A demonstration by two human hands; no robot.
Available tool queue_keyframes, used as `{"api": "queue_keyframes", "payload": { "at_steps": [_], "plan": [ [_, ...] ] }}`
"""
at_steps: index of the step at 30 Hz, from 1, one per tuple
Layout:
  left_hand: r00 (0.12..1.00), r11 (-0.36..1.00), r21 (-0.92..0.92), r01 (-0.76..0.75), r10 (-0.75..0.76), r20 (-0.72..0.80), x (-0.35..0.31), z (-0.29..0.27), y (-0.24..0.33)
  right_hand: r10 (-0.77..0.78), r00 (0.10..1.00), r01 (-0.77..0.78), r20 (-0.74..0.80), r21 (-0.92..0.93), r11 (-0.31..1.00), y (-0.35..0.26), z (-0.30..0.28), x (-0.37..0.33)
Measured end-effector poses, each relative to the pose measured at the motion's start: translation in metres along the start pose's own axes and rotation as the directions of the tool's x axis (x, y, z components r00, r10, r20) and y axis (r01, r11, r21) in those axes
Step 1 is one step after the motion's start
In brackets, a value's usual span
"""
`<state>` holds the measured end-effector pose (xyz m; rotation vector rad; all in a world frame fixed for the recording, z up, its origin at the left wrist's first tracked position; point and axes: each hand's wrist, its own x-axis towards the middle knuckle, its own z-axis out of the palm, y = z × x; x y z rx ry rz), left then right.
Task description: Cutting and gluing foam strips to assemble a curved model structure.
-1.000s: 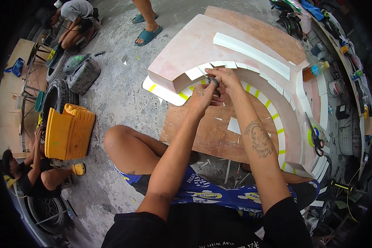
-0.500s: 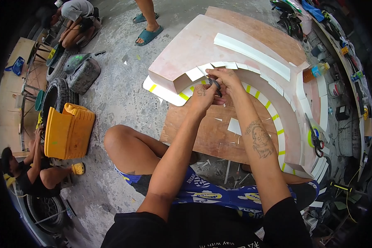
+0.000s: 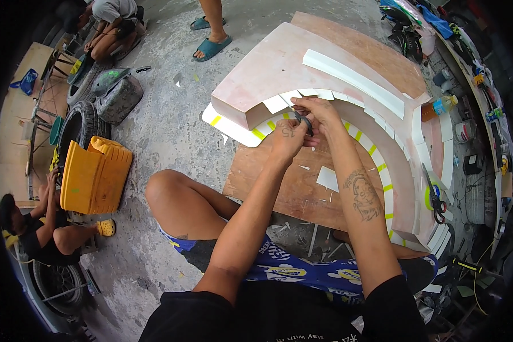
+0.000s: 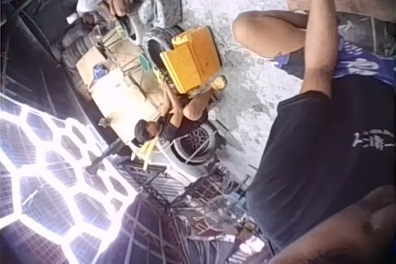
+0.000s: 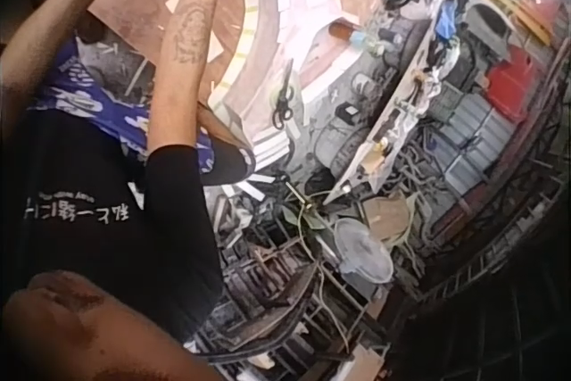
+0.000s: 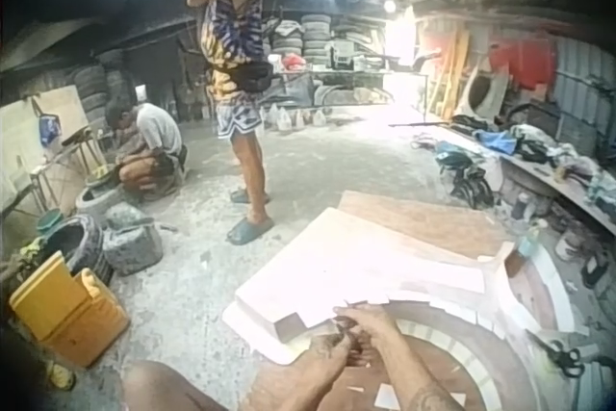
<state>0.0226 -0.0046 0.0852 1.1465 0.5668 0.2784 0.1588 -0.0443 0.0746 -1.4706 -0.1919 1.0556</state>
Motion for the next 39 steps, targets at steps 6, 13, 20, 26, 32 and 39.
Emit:
{"api": "queue_keyframes", "payload": {
  "at_steps": [6, 13, 20, 26, 32, 39],
  "plan": [
    [1.000, 1.000, -0.013, -0.023, 0.023, 0.012, 0.001, 0.003, -0.002, 0.040, 0.999, -0.040, 0.012, -0.002, 0.999, -0.001, -0.004, -0.001],
    [0.999, 0.999, -0.009, -0.043, 0.042, -0.017, 0.002, 0.003, -0.010, 0.059, 0.998, -0.059, -0.010, -0.017, 0.998, -0.002, 0.000, -0.003],
    [0.997, 0.996, -0.052, -0.067, 0.066, -0.027, 0.004, 0.005, -0.017, 0.012, 1.000, -0.013, -0.028, -0.034, 0.999, 0.005, -0.002, 0.002],
    [0.997, 0.996, -0.046, -0.080, 0.079, -0.016, 0.003, 0.003, -0.017, -0.014, 1.000, 0.014, -0.011, -0.057, 0.998, 0.006, -0.002, 0.003],
    [0.999, 0.995, 0.089, 0.042, -0.042, -0.006, -0.019, 0.000, -0.025, 0.014, 1.000, -0.015, -0.022, -0.070, 0.997, 0.004, -0.001, -0.004],
    [0.999, 0.567, 0.823, -0.039, 0.034, 0.024, -0.080, -0.028, -0.086, -0.003, 0.998, 0.000, 0.058, 0.051, 0.999, 0.006, 0.008, -0.019]
  ]
}}
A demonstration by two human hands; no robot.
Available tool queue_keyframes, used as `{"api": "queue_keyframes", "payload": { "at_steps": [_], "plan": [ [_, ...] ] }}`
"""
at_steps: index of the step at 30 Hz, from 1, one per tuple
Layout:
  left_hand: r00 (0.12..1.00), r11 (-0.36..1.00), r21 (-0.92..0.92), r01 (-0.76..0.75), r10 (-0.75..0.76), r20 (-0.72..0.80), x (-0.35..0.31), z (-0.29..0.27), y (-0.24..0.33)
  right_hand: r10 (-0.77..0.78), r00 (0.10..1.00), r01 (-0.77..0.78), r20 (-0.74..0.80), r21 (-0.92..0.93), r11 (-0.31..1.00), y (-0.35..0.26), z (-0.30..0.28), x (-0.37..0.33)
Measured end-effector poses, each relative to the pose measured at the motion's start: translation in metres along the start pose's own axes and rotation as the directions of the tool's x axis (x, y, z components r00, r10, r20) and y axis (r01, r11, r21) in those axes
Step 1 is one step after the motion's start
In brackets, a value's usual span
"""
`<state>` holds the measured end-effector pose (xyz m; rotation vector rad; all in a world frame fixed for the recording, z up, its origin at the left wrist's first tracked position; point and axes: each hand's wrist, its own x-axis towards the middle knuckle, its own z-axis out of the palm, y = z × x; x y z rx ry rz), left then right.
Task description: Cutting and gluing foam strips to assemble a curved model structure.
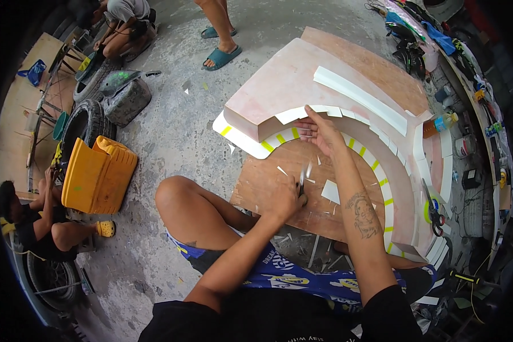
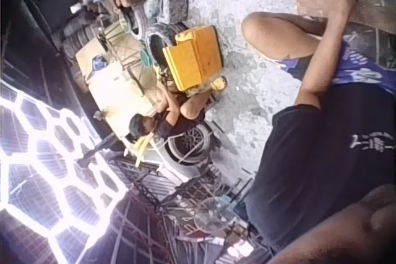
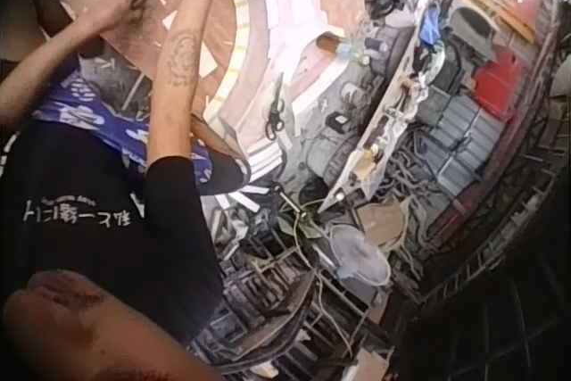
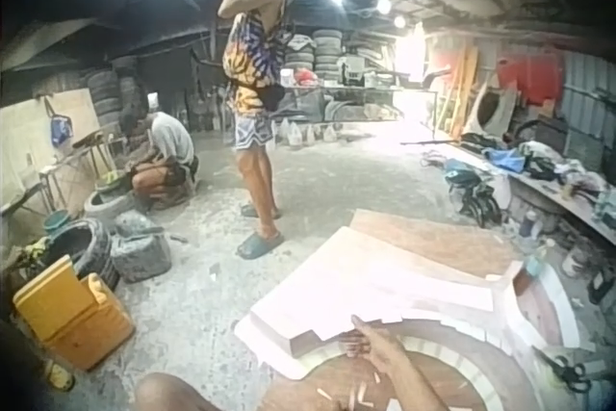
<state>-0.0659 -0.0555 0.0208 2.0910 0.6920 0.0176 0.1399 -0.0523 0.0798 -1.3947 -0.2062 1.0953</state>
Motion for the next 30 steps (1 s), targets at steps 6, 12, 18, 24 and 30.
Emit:
{"api": "queue_keyframes", "payload": {
  "at_steps": [6, 12, 18, 24, 30],
  "plan": [
    [0.997, 0.957, 0.289, -0.013, 0.033, -0.063, -0.004, 0.030, -0.029, -0.025, 0.997, 0.027, -0.076, 0.022, 0.999, 0.010, 0.021, 0.004],
    [0.995, 0.998, 0.062, -0.027, 0.021, 0.093, -0.001, 0.021, -0.028, 0.005, 0.994, -0.002, -0.109, 0.031, 1.000, 0.016, 0.006, 0.007],
    [0.995, 0.996, 0.084, -0.029, 0.021, 0.100, -0.004, -0.010, -0.019, -0.433, 0.870, 0.144, -0.237, -0.717, 0.682, -0.009, 0.012, -0.043],
    [0.974, 0.986, 0.080, -0.143, 0.126, 0.191, 0.004, -0.008, -0.016, -0.701, 0.658, 0.142, 0.275, -0.960, -0.243, 0.000, -0.010, -0.028],
    [0.946, 0.973, 0.053, -0.223, 0.202, 0.255, 0.001, -0.007, -0.005, -0.693, 0.677, 0.262, 0.247, -0.961, -0.087, 0.011, -0.028, -0.031]
  ]
}}
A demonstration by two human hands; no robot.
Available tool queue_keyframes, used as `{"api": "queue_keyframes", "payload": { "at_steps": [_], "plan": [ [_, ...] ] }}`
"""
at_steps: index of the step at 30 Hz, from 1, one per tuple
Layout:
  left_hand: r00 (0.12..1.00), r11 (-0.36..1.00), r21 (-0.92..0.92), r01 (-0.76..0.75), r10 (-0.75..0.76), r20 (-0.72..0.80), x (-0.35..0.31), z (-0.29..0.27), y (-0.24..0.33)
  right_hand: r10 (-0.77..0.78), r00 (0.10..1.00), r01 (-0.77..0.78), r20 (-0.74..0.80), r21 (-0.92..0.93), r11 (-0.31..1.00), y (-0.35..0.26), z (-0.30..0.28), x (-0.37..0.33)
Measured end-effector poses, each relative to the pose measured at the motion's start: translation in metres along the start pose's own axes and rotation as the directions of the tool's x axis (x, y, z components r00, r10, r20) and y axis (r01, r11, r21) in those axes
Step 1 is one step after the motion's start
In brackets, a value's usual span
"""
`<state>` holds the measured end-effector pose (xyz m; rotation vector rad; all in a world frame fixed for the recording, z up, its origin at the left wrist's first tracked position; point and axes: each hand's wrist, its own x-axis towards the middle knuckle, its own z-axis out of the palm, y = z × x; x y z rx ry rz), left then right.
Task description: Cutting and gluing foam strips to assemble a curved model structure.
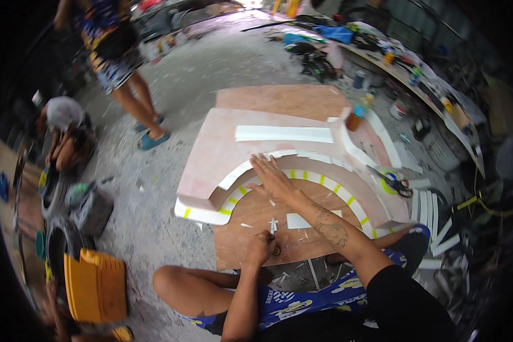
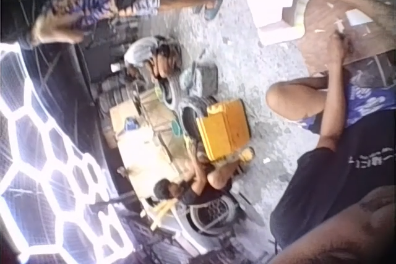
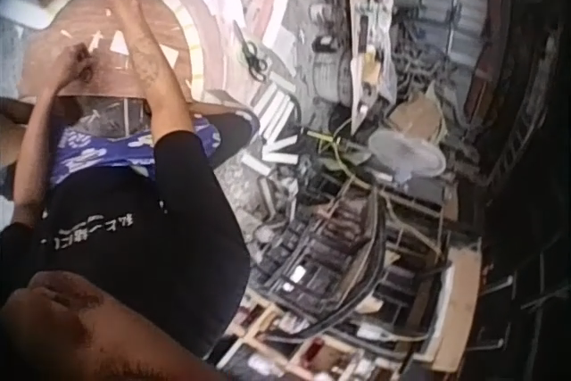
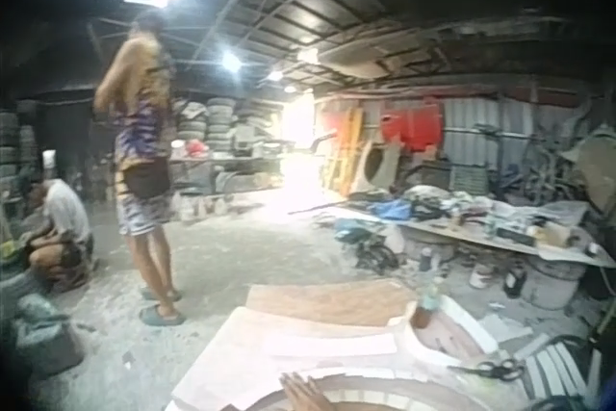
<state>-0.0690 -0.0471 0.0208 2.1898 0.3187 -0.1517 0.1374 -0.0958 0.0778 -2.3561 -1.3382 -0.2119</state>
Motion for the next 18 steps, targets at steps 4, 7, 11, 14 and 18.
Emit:
{"api": "queue_keyframes", "payload": {
  "at_steps": [4, 7, 11, 14, 18],
  "plan": [
    [0.984, 0.991, -0.066, -0.114, 0.104, -0.142, 0.002, -0.023, -0.002, -0.071, 0.989, 0.069, -0.126, -0.022, 0.997, 0.013, -0.036, -0.008],
    [0.905, 0.948, -0.142, -0.285, 0.217, -0.367, 0.014, -0.060, 0.048, -0.022, 0.970, -0.011, -0.240, -0.135, 0.991, 0.066, -0.061, -0.034],
    [0.726, 0.845, 0.183, -0.502, 0.527, -0.442, 0.089, -0.102, 0.103, 0.147, 0.984, -0.155, -0.096, -0.081, 0.985, 0.116, -0.085, -0.075],
    [0.822, 0.768, 0.500, -0.400, 0.542, -0.175, 0.142, -0.110, 0.064, 0.007, 0.998, 0.002, 0.056, -0.146, 0.989, 0.099, -0.070, -0.049],
    [0.892, 0.638, 0.692, -0.340, 0.451, 0.022, 0.156, -0.093, 0.056, 0.064, 0.995, -0.052, 0.083, -0.138, 0.989, 0.096, -0.041, -0.050]
  ]
}}
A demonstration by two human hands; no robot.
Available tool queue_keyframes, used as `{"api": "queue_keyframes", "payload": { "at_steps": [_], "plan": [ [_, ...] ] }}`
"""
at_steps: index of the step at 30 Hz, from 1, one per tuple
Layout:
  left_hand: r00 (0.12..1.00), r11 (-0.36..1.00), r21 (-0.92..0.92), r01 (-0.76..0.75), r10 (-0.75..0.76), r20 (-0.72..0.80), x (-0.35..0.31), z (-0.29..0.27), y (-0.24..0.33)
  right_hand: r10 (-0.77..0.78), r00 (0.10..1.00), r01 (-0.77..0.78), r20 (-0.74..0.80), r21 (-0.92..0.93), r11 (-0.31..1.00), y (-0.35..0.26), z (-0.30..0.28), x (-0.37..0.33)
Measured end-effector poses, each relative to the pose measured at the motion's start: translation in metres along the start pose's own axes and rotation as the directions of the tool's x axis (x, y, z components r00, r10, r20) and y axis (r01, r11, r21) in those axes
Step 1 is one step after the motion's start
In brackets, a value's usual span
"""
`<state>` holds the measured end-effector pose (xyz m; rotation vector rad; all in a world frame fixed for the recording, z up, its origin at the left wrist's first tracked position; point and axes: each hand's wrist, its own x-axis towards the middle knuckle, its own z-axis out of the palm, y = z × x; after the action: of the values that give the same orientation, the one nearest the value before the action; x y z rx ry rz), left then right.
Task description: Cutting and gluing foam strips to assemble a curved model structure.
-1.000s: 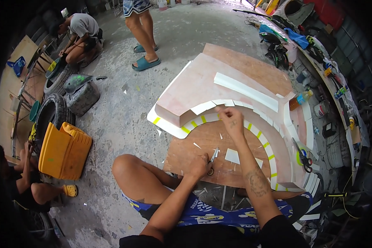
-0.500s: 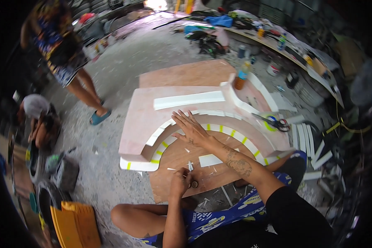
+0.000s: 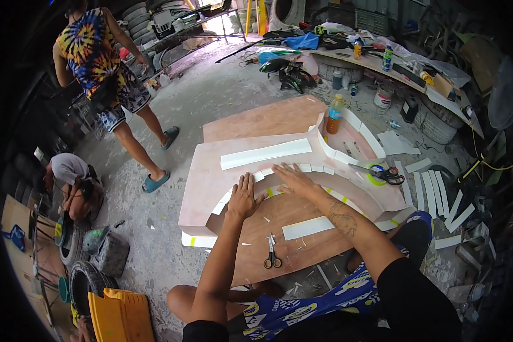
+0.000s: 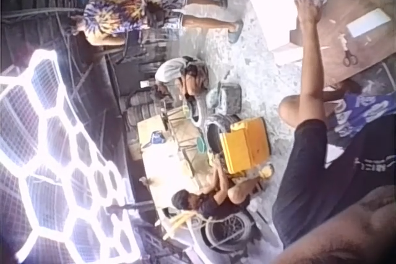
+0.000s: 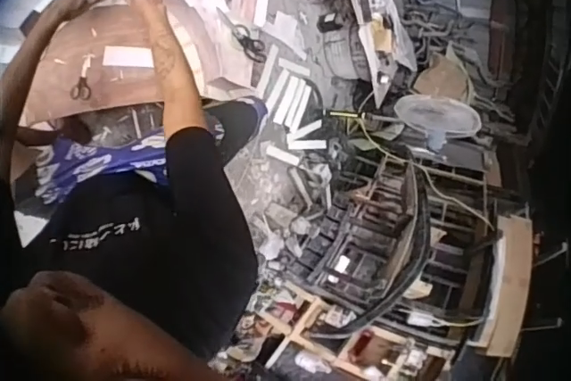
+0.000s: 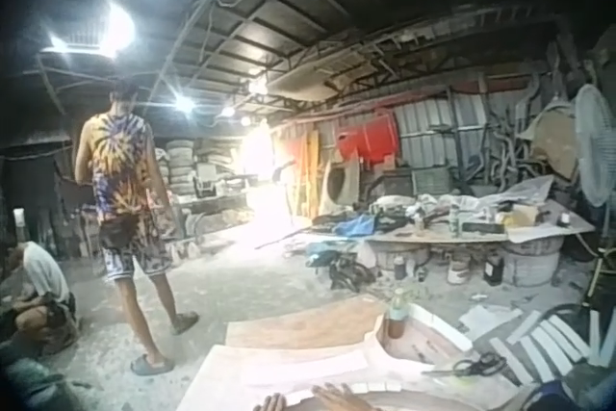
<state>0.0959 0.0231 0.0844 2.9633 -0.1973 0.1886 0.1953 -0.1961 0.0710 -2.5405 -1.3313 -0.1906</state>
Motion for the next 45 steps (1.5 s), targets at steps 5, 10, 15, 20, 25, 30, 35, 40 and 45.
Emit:
{"api": "queue_keyframes", "payload": {
  "at_steps": [5, 10, 15, 20, 25, 30, 35, 40, 45],
  "plan": [
    [1.000, 1.000, 0.002, -0.006, 0.006, 0.023, 0.004, -0.005, 0.008, -0.013, 1.000, 0.013, -0.013, -0.022, 1.000, 0.005, 0.000, -0.002],
    [0.987, 0.973, -0.231, -0.013, -0.025, -0.161, 0.000, -0.054, -0.007, 0.004, 0.984, 0.016, -0.176, 0.113, 0.993, 0.000, -0.038, -0.009],
    [0.975, 0.977, -0.207, -0.048, 0.002, -0.220, -0.048, -0.109, -0.079, 0.035, 0.981, 0.001, -0.191, 0.183, 0.983, 0.045, -0.124, -0.071],
    [0.773, 0.796, -0.550, 0.253, -0.508, -0.379, -0.136, -0.080, -0.192, 0.308, 0.935, -0.270, -0.175, 0.209, 0.940, 0.074, -0.194, -0.138],
    [0.626, 0.393, -0.897, 0.201, -0.756, -0.191, -0.153, -0.088, -0.219, 0.538, 0.796, -0.459, -0.276, 0.303, 0.835, 0.125, -0.197, -0.222],
    [0.674, 0.432, -0.849, 0.306, -0.728, -0.128, -0.167, -0.085, -0.219, 0.597, 0.761, -0.482, -0.253, 0.396, 0.782, 0.125, -0.178, -0.225],
    [0.761, 0.423, -0.846, 0.326, -0.648, -0.031, -0.153, -0.085, -0.194, 0.641, 0.756, -0.557, -0.135, 0.383, 0.737, 0.102, -0.173, -0.222],
    [0.792, 0.430, -0.815, 0.389, -0.608, 0.057, -0.137, -0.102, -0.175, 0.454, 0.891, -0.410, -0.033, 0.373, 0.832, 0.066, -0.134, -0.213],
    [0.829, 0.491, -0.773, 0.401, -0.554, 0.078, -0.135, -0.104, -0.166, 0.397, 0.880, -0.425, 0.260, 0.062, 0.903, 0.050, -0.106, -0.204]
  ]
}}
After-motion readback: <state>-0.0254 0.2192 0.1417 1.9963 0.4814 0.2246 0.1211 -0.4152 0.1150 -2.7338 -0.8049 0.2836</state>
